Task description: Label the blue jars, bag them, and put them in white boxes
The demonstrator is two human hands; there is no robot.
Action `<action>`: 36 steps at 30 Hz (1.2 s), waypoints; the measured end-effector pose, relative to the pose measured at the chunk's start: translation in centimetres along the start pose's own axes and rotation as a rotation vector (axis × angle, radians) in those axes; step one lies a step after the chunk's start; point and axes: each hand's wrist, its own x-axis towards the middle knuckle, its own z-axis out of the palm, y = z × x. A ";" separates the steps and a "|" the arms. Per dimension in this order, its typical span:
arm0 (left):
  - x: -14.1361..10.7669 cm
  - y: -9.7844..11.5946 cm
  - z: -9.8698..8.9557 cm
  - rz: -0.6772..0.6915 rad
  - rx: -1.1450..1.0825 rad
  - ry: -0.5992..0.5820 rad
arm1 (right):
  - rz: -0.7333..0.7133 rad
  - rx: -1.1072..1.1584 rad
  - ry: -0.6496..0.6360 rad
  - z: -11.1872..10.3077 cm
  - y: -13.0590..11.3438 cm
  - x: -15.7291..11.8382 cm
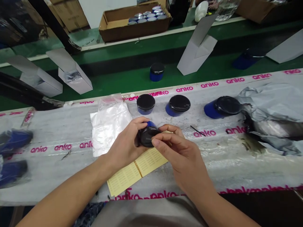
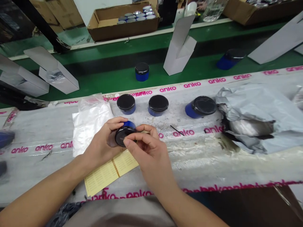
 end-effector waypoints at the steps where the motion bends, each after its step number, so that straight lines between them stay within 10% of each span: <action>1: 0.0 -0.1 0.0 0.013 0.003 -0.001 | 0.003 -0.020 -0.005 0.0 0.0 -0.1; 36: 0.4 0.2 -0.3 0.117 0.145 0.022 | -0.055 -0.119 0.106 0.6 0.1 -0.7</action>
